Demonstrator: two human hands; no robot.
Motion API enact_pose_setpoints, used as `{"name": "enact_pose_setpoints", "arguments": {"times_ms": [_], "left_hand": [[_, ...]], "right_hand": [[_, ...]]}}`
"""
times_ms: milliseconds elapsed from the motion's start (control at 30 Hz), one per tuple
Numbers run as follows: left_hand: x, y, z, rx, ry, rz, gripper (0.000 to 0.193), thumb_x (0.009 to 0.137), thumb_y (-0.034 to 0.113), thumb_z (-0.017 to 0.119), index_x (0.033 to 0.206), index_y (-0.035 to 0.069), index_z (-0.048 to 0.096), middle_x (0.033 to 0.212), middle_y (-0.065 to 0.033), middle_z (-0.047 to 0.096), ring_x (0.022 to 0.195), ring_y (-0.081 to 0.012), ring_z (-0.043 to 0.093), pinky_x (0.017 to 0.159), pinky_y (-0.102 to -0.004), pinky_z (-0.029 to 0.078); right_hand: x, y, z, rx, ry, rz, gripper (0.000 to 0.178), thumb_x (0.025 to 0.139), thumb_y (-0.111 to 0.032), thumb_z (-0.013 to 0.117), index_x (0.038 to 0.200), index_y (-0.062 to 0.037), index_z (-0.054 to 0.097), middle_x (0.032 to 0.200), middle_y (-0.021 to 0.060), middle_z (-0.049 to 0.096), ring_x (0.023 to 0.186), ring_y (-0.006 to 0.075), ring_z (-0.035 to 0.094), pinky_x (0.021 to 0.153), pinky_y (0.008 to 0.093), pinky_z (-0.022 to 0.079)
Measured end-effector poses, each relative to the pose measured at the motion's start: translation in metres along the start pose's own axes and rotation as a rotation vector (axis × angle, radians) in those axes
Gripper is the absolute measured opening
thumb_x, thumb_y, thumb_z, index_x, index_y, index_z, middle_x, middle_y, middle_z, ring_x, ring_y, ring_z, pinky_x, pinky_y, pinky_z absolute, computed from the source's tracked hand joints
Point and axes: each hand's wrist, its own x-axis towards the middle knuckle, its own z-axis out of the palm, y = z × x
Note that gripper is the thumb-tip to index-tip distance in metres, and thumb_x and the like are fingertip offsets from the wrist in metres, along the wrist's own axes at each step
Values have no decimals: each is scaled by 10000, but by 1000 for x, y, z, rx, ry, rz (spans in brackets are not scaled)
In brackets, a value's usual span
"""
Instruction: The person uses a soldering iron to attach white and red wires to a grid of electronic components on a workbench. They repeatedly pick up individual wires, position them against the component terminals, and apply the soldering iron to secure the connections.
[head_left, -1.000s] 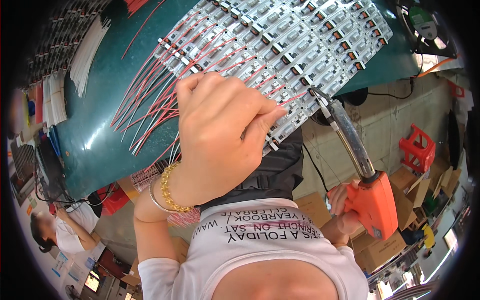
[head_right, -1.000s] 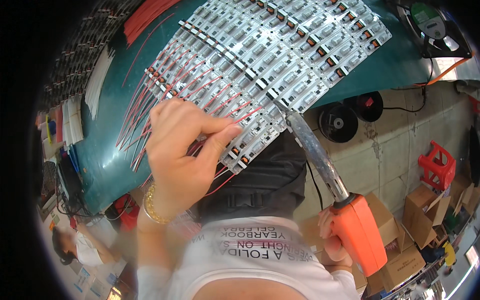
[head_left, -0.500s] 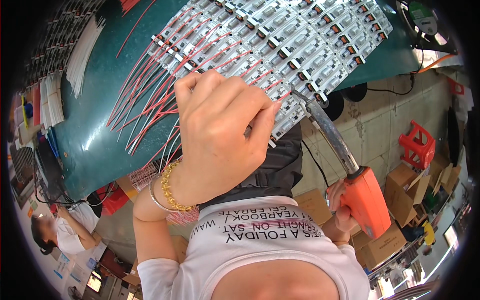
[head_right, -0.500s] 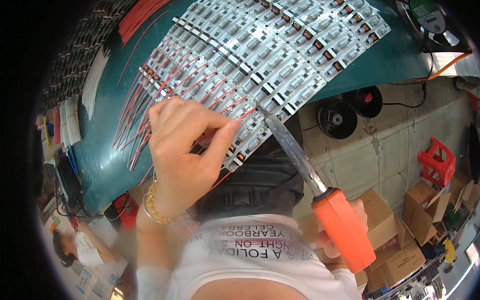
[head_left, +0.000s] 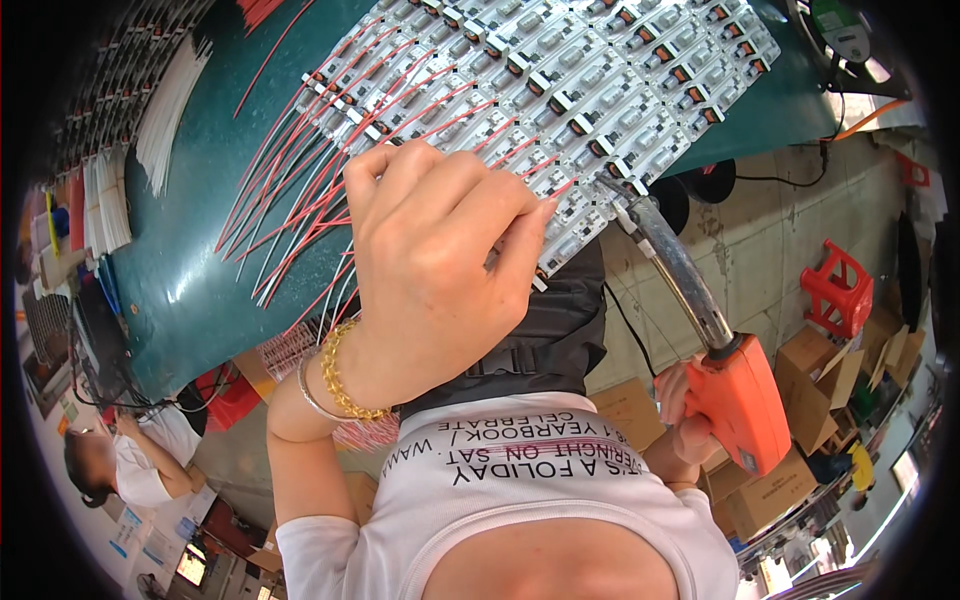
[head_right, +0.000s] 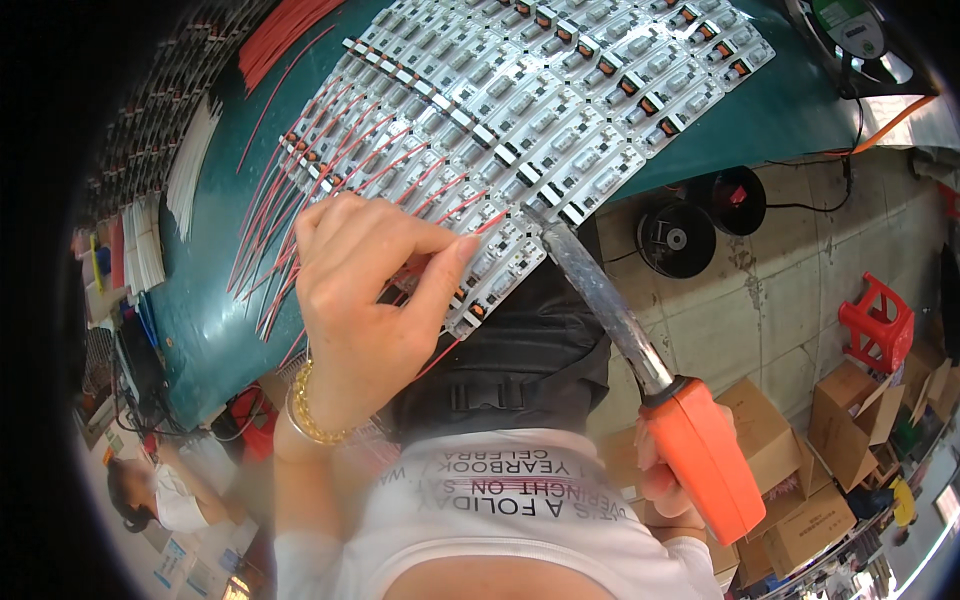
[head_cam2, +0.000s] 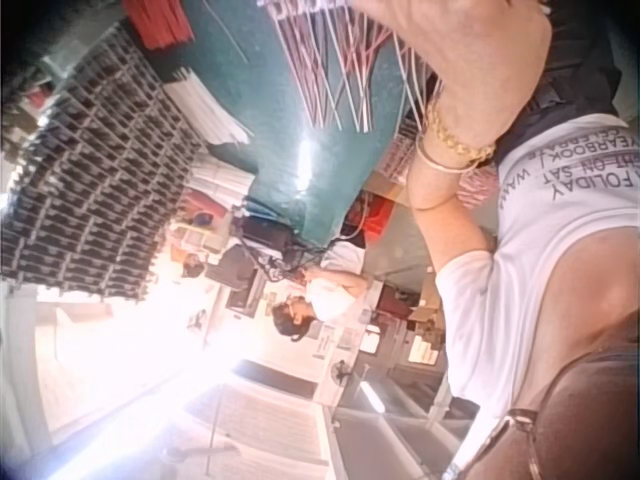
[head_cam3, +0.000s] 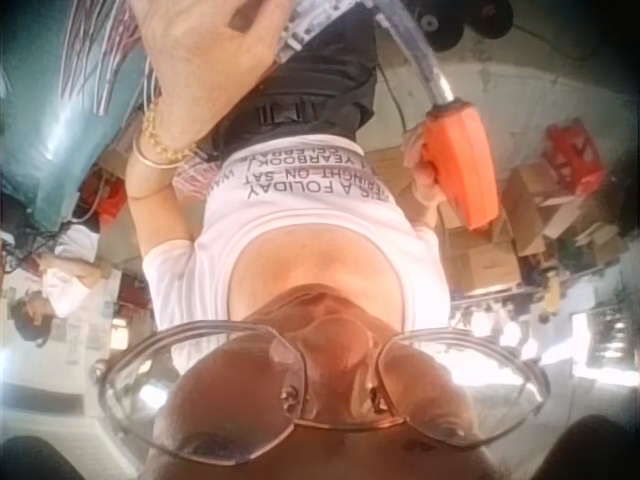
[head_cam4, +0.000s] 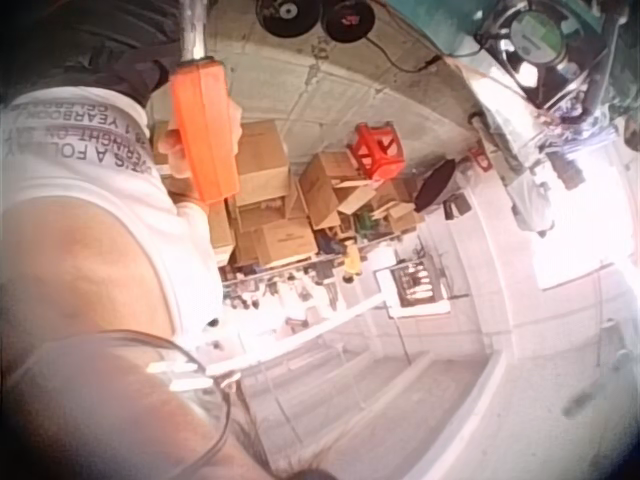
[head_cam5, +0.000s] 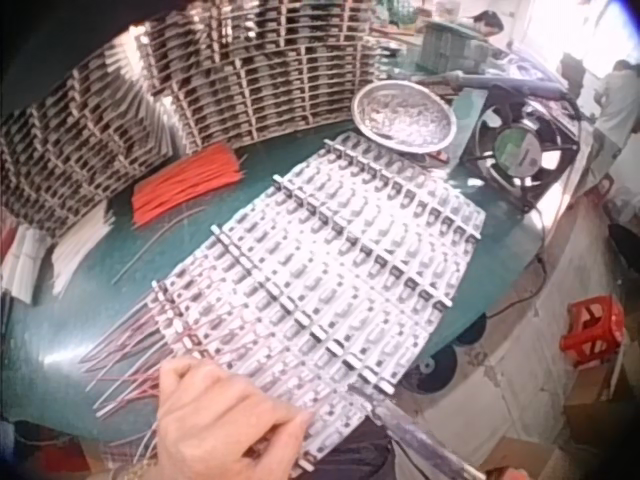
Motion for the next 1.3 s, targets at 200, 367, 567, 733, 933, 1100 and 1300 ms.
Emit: {"name": "enact_pose_setpoints", "arguments": {"times_ms": [200, 367, 567, 733, 933, 1100, 1300], "left_hand": [[-3, 0, -2, 60, 26, 12, 136, 711, 36, 785, 718, 95, 662, 653, 3, 566, 678, -191, 532, 763, -336, 360], [-3, -1, -1, 65, 27, 15, 141, 704, 33, 788, 721, 95, 663, 655, 3, 570, 681, -192, 535, 764, -336, 361], [-4, -1, -1, 64, 23, 10, 140, 706, 47, 782, 717, 97, 652, 665, 1, 553, 690, -197, 526, 775, -354, 354], [-3, 0, -1, 84, 18, 21, 140, 705, 31, 786, 720, 96, 664, 653, 5, 575, 679, -190, 541, 776, -340, 361], [-3, 1, -2, 90, 19, 9, 143, 695, 37, 795, 724, 99, 669, 685, 1, 575, 701, -190, 543, 783, -344, 359], [-4, 6, -1, 40, -12, -9, 154, 682, 53, 807, 755, 102, 681, 781, -4, 569, 749, -189, 531, 791, -348, 353], [-6, 8, 3, 78, -7, 11, 167, 676, 57, 809, 760, 110, 674, 797, 4, 565, 750, -189, 521, 800, -357, 351]], "right_hand": [[-8, 7, -2, -102, 18, 100, 526, 874, -538, 523, 575, -107, 499, 631, 31, 533, 563, 241, 520, 531, 334, 385], [-32, 19, -5, -45, 158, 204, 388, 793, -436, 607, 630, -88, 551, 686, 46, 556, 591, 247, 543, 539, 332, 396], [-14, 4, -9, -43, 19, 180, 406, 813, -443, 588, 596, -107, 519, 619, 27, 533, 568, 204, 547, 543, 316, 413], [-5, 3, -3, 96, -5, 69, 454, 864, -433, 536, 553, -108, 471, 564, 11, 485, 523, 190, 508, 524, 306, 405], [-13, 6, 4, 80, 192, 126, 532, 886, -461, 521, 520, -92, 411, 542, 14, 458, 482, 166, 469, 489, 289, 378], [-3, -4, -3, 199, 34, 73, 558, 878, -493, 539, 517, -88, 408, 540, 11, 462, 480, 156, 469, 485, 280, 370], [-7, 6, -6, 26, 35, 16, 575, 891, -561, 515, 545, -104, 466, 550, -7, 500, 482, 162, 483, 482, 287, 369]]}}
